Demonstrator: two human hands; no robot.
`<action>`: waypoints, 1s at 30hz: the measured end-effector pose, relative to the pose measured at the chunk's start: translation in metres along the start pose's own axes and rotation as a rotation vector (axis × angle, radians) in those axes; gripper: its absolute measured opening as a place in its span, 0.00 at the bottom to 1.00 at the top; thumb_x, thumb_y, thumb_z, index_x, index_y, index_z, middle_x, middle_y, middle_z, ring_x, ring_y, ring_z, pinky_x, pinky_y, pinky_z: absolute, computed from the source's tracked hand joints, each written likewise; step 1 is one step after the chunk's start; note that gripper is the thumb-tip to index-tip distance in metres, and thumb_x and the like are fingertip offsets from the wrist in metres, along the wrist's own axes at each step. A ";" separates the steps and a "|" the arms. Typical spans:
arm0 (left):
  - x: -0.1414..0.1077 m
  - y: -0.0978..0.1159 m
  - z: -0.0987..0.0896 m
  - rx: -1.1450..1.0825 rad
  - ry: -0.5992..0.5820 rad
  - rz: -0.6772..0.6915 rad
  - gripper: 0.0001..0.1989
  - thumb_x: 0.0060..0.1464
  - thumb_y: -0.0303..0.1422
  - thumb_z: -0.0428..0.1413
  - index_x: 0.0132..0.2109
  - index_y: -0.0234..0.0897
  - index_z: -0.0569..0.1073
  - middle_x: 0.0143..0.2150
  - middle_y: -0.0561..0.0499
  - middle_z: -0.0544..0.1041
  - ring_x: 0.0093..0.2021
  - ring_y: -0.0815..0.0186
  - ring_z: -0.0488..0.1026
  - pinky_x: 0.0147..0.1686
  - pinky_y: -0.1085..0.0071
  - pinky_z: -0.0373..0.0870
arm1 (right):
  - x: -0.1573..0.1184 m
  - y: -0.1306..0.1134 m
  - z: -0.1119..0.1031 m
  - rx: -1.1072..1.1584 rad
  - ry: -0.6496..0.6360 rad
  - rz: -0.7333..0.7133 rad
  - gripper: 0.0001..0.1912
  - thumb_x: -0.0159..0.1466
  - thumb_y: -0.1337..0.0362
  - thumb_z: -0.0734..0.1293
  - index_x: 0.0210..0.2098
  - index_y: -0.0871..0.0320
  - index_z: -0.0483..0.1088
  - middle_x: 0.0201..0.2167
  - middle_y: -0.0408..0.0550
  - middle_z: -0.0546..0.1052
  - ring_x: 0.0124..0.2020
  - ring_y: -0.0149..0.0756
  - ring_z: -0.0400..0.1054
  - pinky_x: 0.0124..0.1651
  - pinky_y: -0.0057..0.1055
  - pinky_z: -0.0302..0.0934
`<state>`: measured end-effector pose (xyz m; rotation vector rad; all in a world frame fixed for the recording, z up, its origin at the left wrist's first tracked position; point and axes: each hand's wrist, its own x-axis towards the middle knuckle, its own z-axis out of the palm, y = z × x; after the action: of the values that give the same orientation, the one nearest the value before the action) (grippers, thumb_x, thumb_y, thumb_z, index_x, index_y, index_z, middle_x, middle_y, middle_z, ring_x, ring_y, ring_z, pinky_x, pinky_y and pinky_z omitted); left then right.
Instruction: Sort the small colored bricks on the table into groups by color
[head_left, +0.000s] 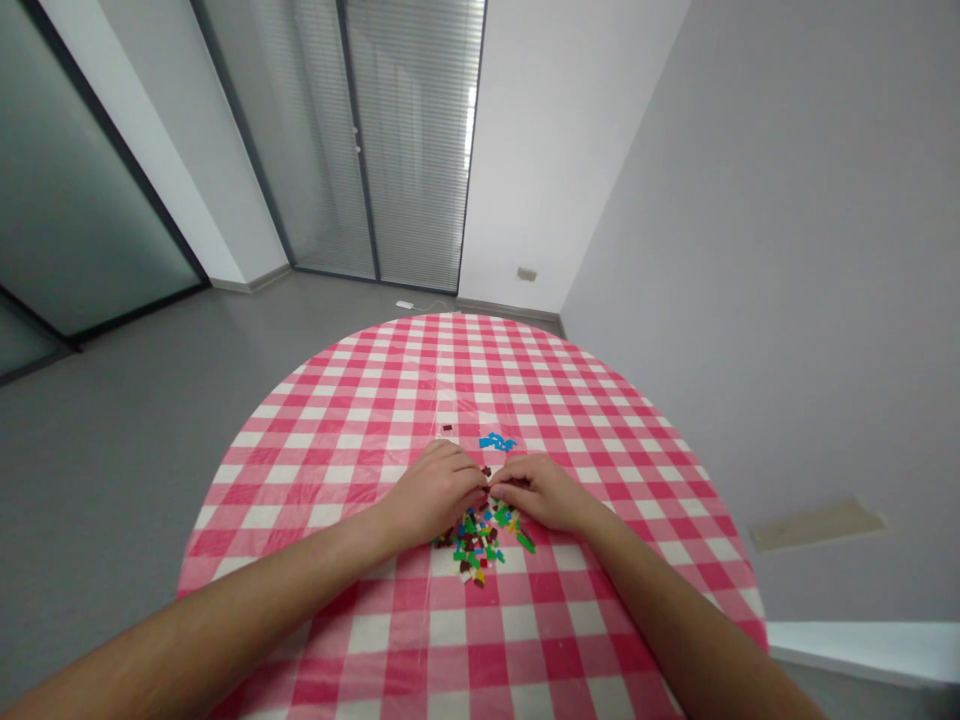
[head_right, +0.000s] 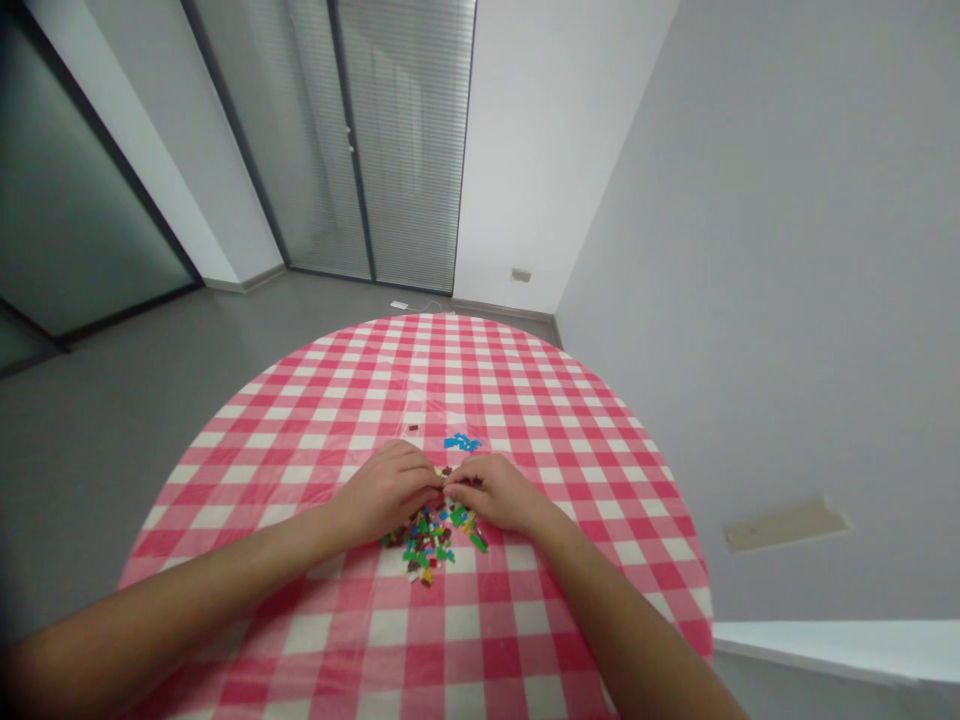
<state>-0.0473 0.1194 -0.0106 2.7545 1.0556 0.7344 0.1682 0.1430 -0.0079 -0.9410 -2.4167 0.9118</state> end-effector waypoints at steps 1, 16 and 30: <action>0.001 -0.004 0.000 -0.007 0.008 -0.014 0.09 0.62 0.31 0.52 0.38 0.38 0.77 0.35 0.50 0.79 0.38 0.62 0.72 0.42 0.64 0.63 | 0.000 0.002 0.000 -0.027 0.031 0.011 0.10 0.65 0.63 0.64 0.33 0.56 0.77 0.29 0.45 0.79 0.31 0.34 0.70 0.35 0.27 0.59; 0.003 -0.065 0.009 -0.004 0.110 -0.409 0.07 0.57 0.34 0.58 0.39 0.40 0.81 0.38 0.48 0.81 0.39 0.60 0.73 0.42 0.64 0.64 | 0.002 0.024 0.007 -0.310 0.214 0.052 0.12 0.67 0.63 0.62 0.42 0.57 0.76 0.37 0.50 0.79 0.38 0.38 0.72 0.40 0.31 0.63; 0.013 -0.072 0.004 -0.015 0.026 -0.548 0.10 0.55 0.36 0.56 0.36 0.39 0.82 0.36 0.47 0.82 0.37 0.59 0.75 0.35 0.68 0.63 | 0.002 0.021 0.008 -0.509 0.015 -0.039 0.15 0.70 0.62 0.59 0.49 0.54 0.74 0.38 0.51 0.78 0.39 0.39 0.71 0.38 0.30 0.61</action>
<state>-0.0806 0.1827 -0.0279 2.2658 1.6903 0.6814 0.1714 0.1529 -0.0278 -1.0530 -2.6969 0.2677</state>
